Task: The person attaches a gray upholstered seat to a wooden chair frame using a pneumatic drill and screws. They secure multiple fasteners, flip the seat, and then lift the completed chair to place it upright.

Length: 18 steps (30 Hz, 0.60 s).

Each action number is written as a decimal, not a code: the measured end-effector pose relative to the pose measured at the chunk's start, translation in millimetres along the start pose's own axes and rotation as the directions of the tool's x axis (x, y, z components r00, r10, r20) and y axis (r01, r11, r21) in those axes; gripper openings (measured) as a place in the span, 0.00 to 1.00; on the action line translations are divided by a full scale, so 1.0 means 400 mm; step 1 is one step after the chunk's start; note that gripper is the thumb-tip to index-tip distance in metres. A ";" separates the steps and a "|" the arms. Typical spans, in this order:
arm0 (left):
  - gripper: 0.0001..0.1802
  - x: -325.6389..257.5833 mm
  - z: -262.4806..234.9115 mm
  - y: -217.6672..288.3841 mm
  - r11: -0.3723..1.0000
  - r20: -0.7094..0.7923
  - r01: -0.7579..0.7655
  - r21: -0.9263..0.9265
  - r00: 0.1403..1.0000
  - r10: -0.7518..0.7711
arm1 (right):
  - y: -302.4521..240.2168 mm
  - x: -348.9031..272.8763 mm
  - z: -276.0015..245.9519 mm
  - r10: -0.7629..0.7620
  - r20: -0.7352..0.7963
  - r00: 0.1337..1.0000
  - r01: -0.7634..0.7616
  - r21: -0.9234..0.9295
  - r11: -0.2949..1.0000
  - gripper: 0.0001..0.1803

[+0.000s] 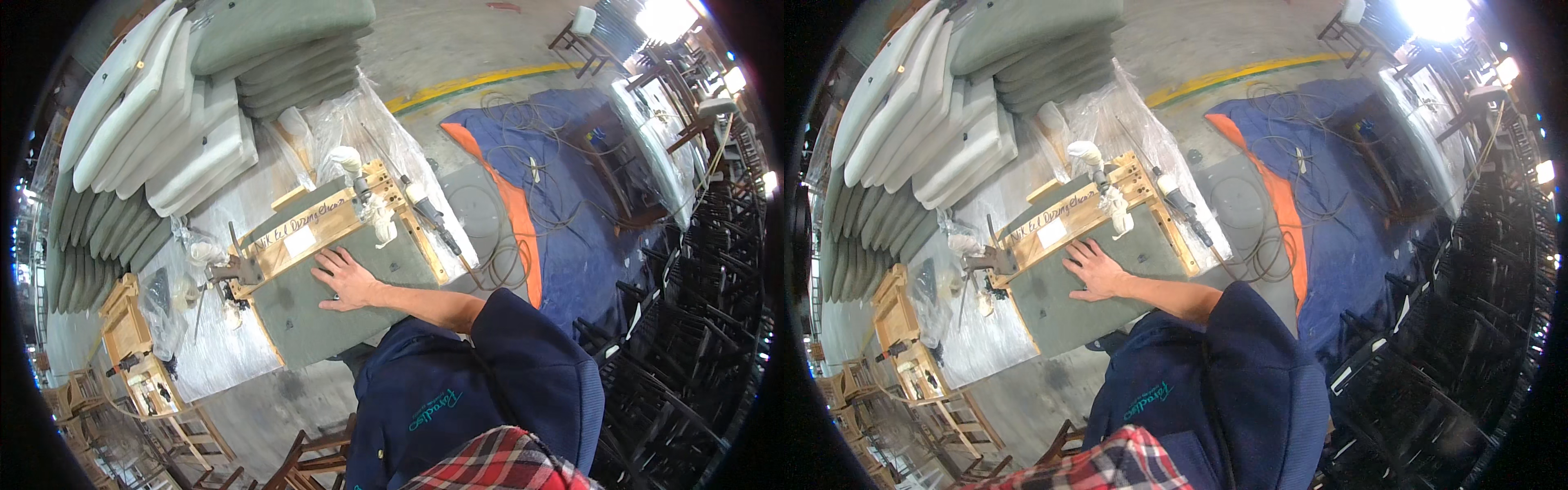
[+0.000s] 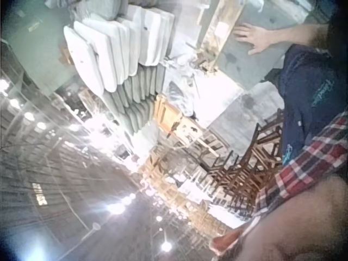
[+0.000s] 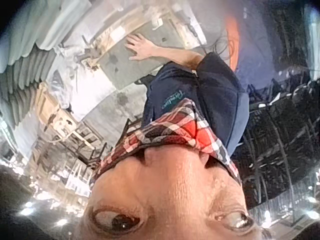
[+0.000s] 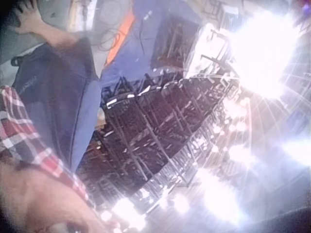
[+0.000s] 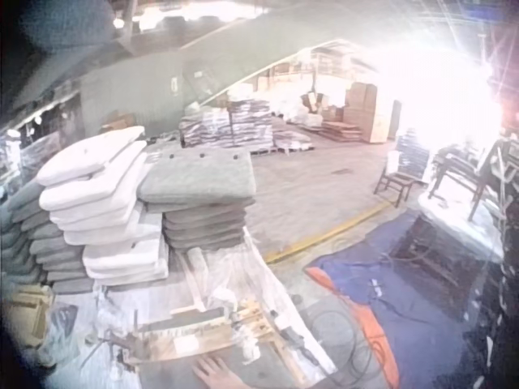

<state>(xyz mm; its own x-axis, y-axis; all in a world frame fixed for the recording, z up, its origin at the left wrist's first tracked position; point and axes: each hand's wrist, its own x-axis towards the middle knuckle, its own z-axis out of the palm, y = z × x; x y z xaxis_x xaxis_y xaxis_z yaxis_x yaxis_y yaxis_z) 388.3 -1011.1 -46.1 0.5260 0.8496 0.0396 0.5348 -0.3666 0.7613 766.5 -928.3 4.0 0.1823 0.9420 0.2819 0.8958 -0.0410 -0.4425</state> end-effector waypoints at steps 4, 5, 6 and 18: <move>0.29 0.021 0.024 0.000 1.000 0.011 -0.014 -0.001 1.000 0.014 | 0.025 0.000 -0.011 0.010 -0.019 1.000 -0.010 -0.016 1.000 0.43; 0.29 0.020 0.026 -0.003 1.000 0.005 -0.009 0.001 1.000 0.009 | 0.029 0.002 -0.010 0.009 -0.008 1.000 -0.009 -0.016 1.000 0.43; 0.29 0.018 0.024 -0.003 1.000 0.005 -0.003 0.004 1.000 0.003 | 0.030 0.001 -0.011 0.013 0.004 1.000 -0.012 -0.016 1.000 0.44; 0.30 -0.146 -0.002 0.099 0.992 0.084 0.090 -0.088 0.993 -0.083 | -0.013 0.047 -0.024 0.045 0.079 0.996 -0.048 0.032 0.998 0.42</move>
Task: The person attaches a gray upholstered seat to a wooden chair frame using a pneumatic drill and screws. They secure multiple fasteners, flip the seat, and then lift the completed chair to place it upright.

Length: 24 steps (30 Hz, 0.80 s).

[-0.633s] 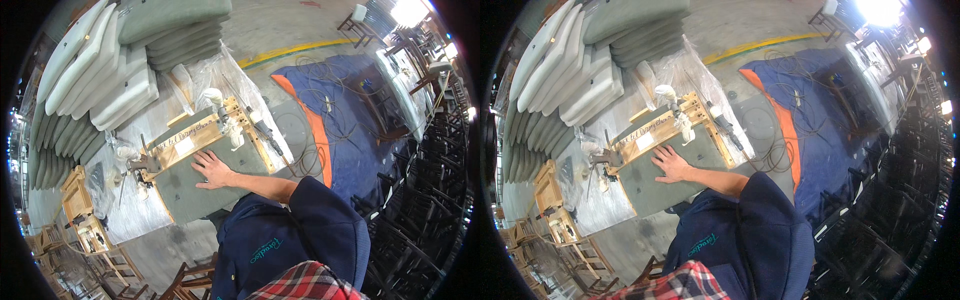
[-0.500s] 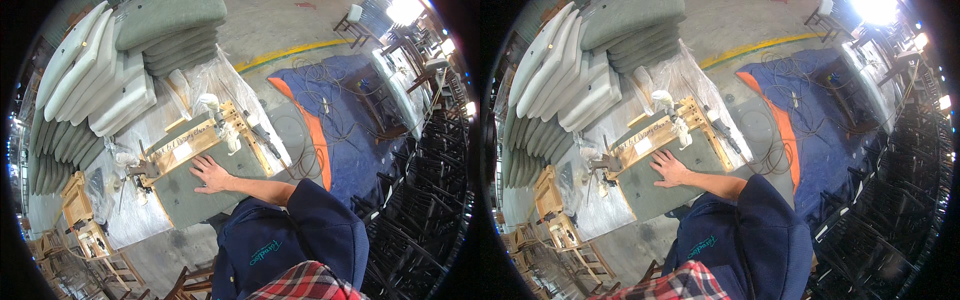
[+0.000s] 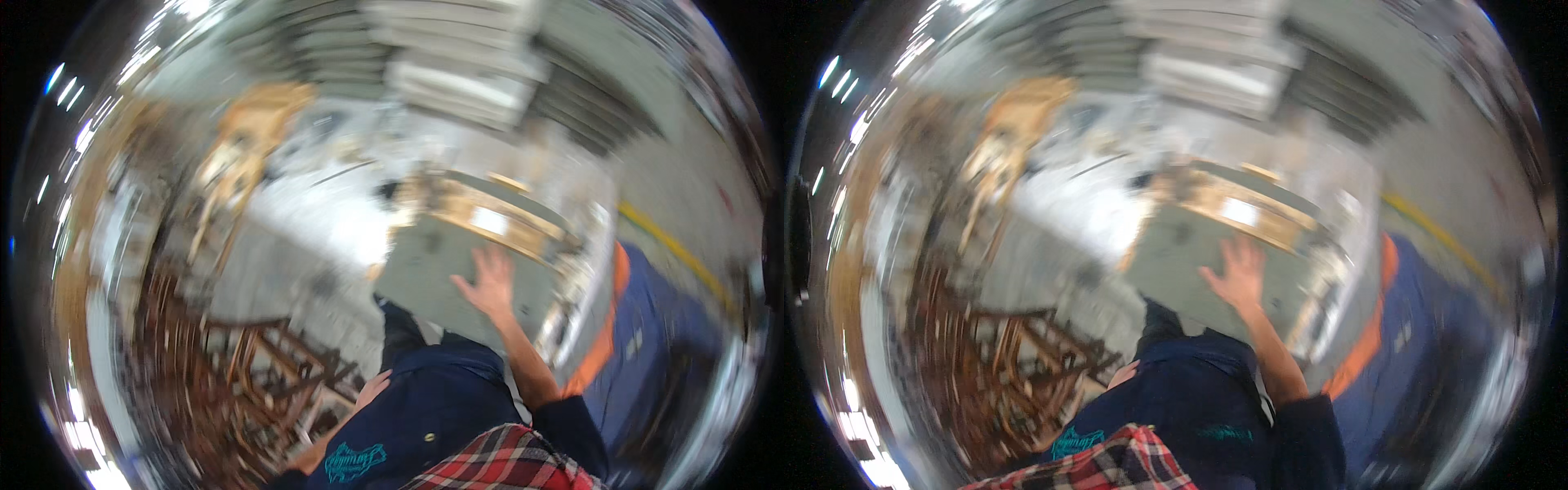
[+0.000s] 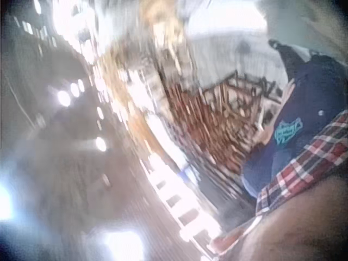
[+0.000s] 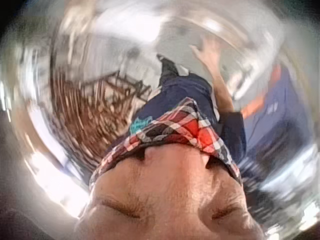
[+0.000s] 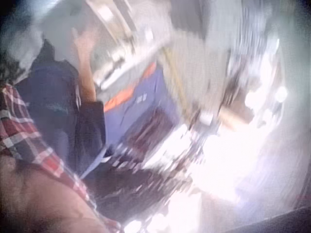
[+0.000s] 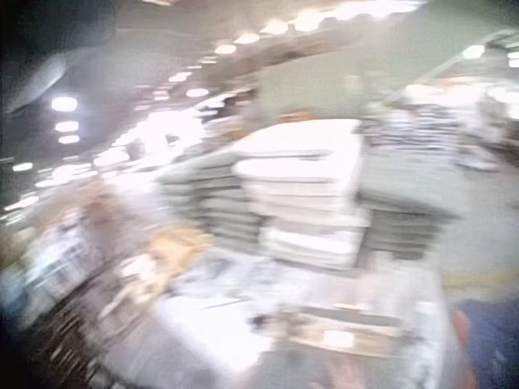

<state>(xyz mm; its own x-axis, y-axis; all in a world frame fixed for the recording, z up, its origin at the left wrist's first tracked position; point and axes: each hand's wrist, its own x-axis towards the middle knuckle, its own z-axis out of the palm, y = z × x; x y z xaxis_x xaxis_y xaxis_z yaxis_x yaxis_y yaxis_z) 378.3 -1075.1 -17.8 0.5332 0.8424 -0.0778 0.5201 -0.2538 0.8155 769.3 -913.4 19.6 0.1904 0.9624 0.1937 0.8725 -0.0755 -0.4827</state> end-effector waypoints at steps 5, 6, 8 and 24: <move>0.33 -0.048 -0.040 0.105 0.973 -0.081 -0.227 0.050 0.970 0.230 | 0.009 -0.023 0.020 -0.081 -0.022 0.996 0.078 -0.102 0.992 0.44; 0.33 -0.048 -0.042 0.113 0.973 -0.083 -0.223 0.062 0.970 0.228 | 0.028 -0.031 0.029 -0.101 -0.055 0.993 0.094 -0.121 0.988 0.44; 0.32 -0.060 -0.026 0.099 0.973 -0.097 -0.216 0.084 0.970 0.224 | 0.045 -0.027 0.050 -0.109 -0.054 0.993 0.100 -0.154 0.983 0.43; 0.28 -0.051 0.005 0.082 0.967 -0.148 -0.222 0.127 0.959 0.240 | 0.058 -0.015 0.060 -0.123 0.003 0.992 0.121 -0.223 0.967 0.43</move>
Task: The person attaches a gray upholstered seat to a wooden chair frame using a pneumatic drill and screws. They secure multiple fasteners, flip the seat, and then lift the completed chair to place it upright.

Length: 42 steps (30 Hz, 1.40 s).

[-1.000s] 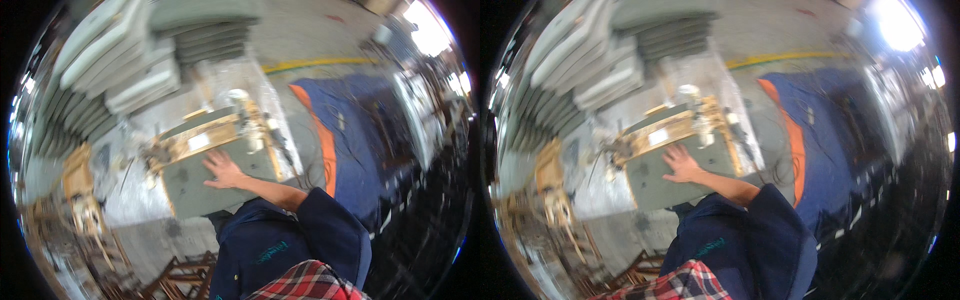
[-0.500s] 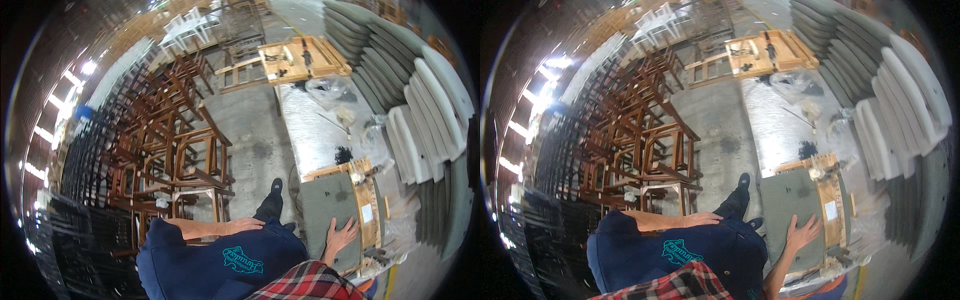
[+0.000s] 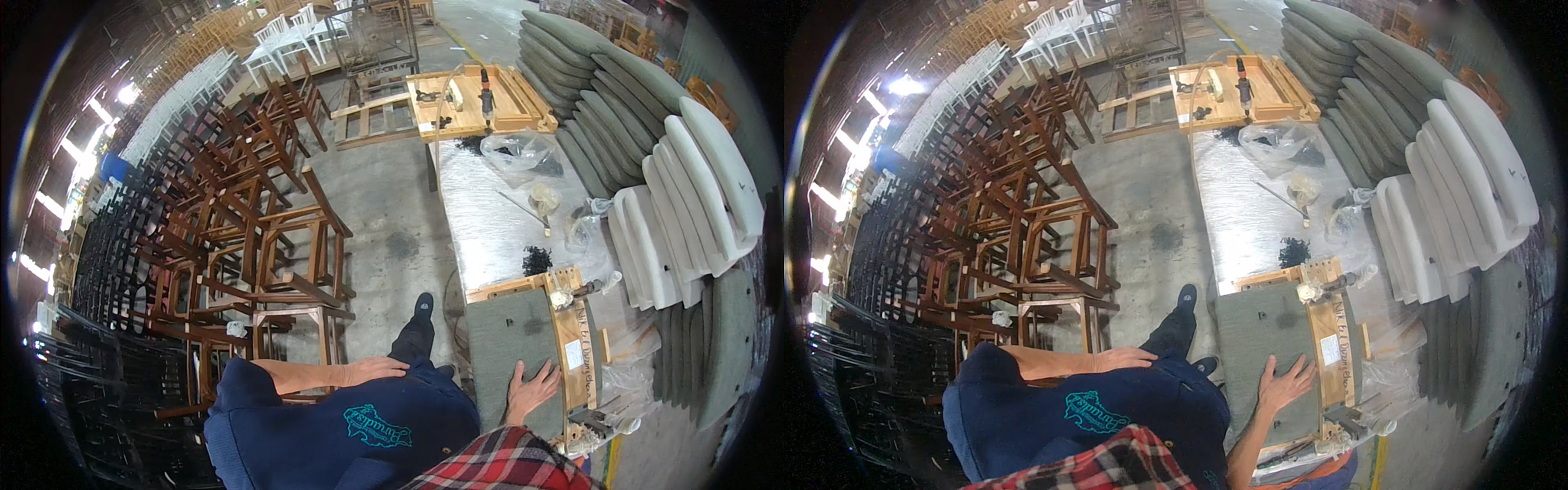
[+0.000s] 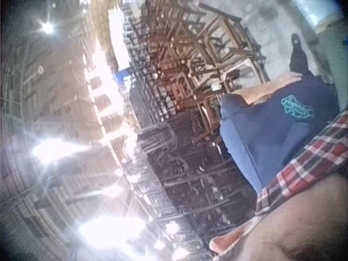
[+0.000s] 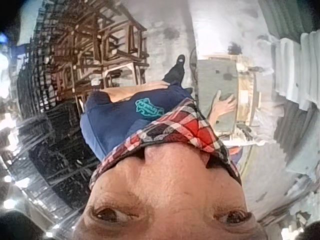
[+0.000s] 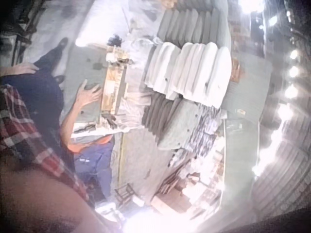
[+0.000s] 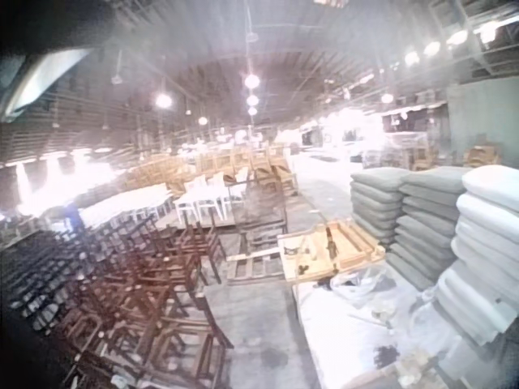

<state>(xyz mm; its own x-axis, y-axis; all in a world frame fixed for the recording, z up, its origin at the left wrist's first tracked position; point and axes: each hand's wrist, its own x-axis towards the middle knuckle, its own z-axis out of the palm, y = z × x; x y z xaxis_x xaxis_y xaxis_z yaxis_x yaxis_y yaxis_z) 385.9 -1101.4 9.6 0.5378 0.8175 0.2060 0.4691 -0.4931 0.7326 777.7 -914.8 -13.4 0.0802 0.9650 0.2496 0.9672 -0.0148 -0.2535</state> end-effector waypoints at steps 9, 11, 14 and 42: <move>0.30 0.006 -0.006 0.017 1.000 -0.005 -0.003 -0.012 1.000 0.003 | -0.014 -0.003 -0.019 -0.023 -0.035 0.999 0.023 0.020 1.000 0.43; 0.30 0.016 -0.014 0.025 1.000 -0.003 0.003 -0.008 1.000 -0.003 | -0.010 -0.001 -0.014 -0.031 -0.050 0.998 0.032 0.027 0.999 0.43; 0.30 0.033 -0.025 0.038 1.000 -0.005 0.020 -0.004 1.000 -0.020 | -0.002 0.001 -0.007 -0.037 -0.068 0.997 0.039 0.025 0.999 0.43; 0.36 -0.171 -0.030 0.119 0.944 -0.383 0.331 -0.006 0.871 -0.308 | -0.254 0.020 -0.041 -0.459 0.077 0.885 0.414 0.320 0.852 0.35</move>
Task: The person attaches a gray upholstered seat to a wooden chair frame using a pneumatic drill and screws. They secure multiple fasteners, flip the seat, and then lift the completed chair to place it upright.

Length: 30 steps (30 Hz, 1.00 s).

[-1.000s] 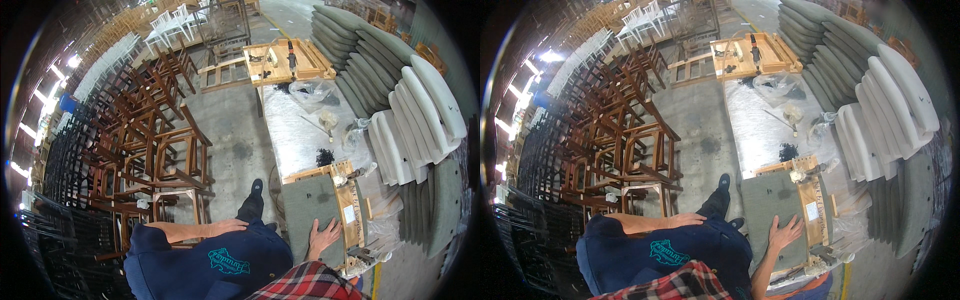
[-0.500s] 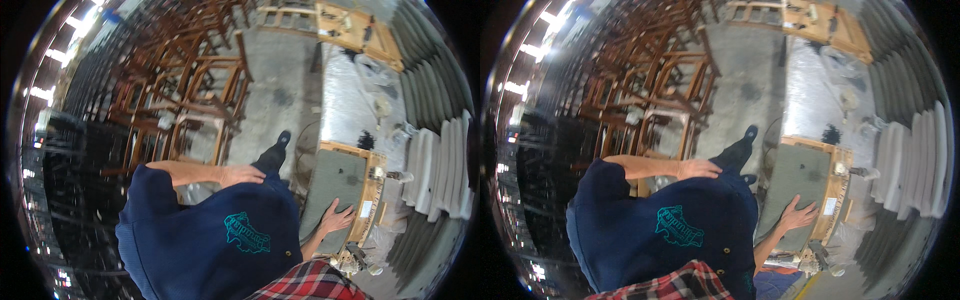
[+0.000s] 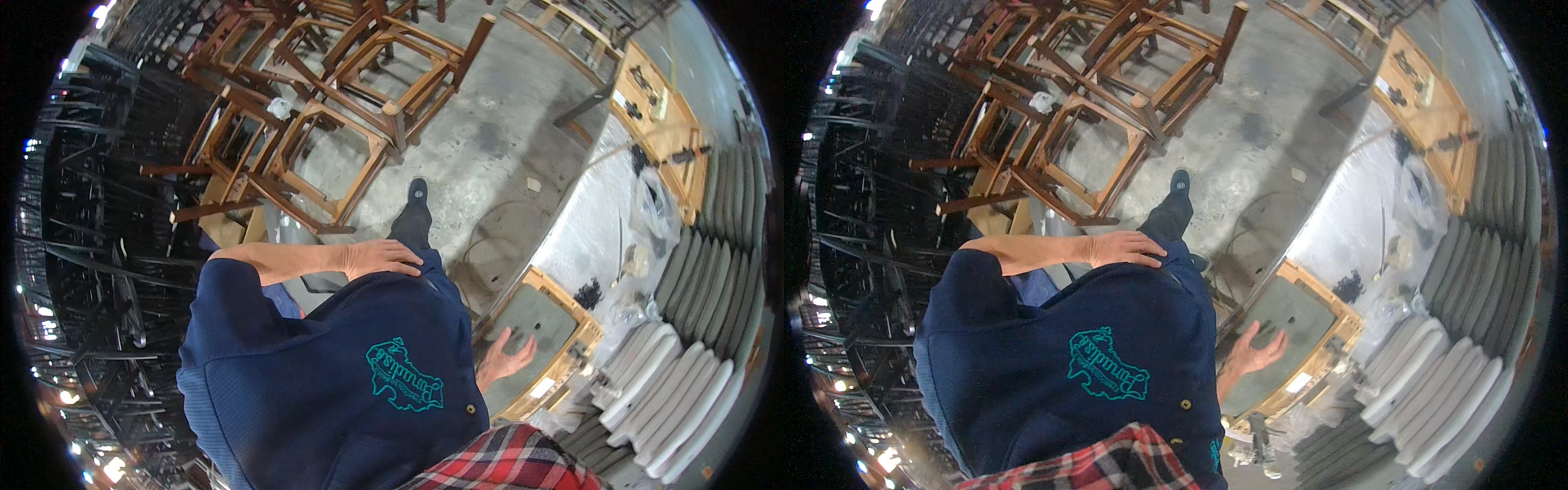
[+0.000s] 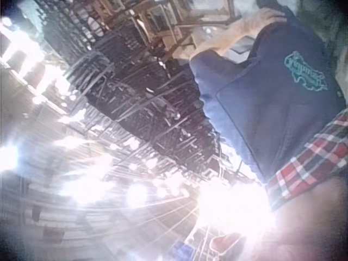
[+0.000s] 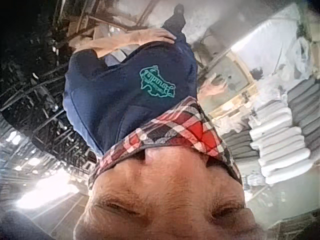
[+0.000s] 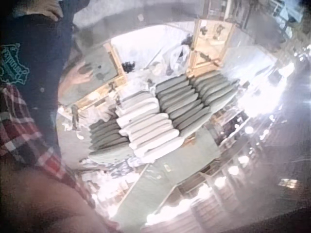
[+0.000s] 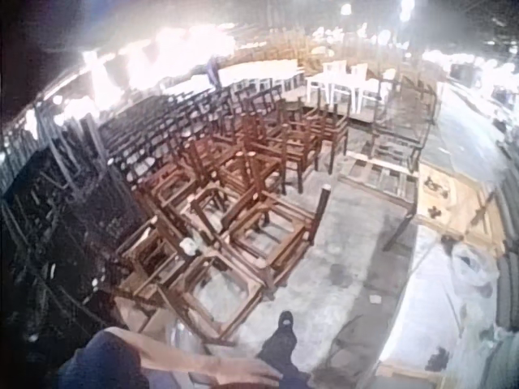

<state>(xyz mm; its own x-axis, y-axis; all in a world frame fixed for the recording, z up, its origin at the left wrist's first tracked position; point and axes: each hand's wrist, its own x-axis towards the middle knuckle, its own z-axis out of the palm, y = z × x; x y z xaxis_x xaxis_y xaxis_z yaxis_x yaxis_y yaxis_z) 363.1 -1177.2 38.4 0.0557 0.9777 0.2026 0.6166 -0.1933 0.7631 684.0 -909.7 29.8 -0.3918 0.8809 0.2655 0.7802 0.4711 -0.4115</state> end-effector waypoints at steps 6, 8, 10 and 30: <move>0.43 -0.017 -0.091 -0.093 0.999 -0.151 0.030 -0.035 0.988 -0.035 | -0.252 0.198 0.127 -0.012 0.357 0.934 -0.115 0.334 0.936 0.26; 0.49 -0.013 -0.159 -0.120 0.998 -0.171 0.051 -0.044 0.984 -0.058 | -0.321 0.264 0.165 -0.022 0.472 0.881 -0.141 0.306 0.942 0.25; 0.53 -0.023 -0.198 -0.163 0.997 -0.200 0.066 -0.029 0.977 -0.070 | -0.388 0.322 0.199 -0.069 0.522 0.850 -0.106 0.298 0.949 0.25; 0.29 0.044 -0.075 -0.003 0.687 -0.881 0.680 -0.255 0.130 -0.455 | -1.121 0.711 0.691 -0.743 0.645 -0.182 0.564 0.687 0.458 0.22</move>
<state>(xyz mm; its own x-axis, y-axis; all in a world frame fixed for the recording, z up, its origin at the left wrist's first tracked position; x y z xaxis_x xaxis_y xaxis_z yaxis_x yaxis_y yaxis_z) 339.9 -1162.1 59.5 -0.9652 0.1423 0.2193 0.2614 0.5112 0.8187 88.0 -857.8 48.9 -0.8223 -0.4805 -0.3048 -0.1986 0.7444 -0.6376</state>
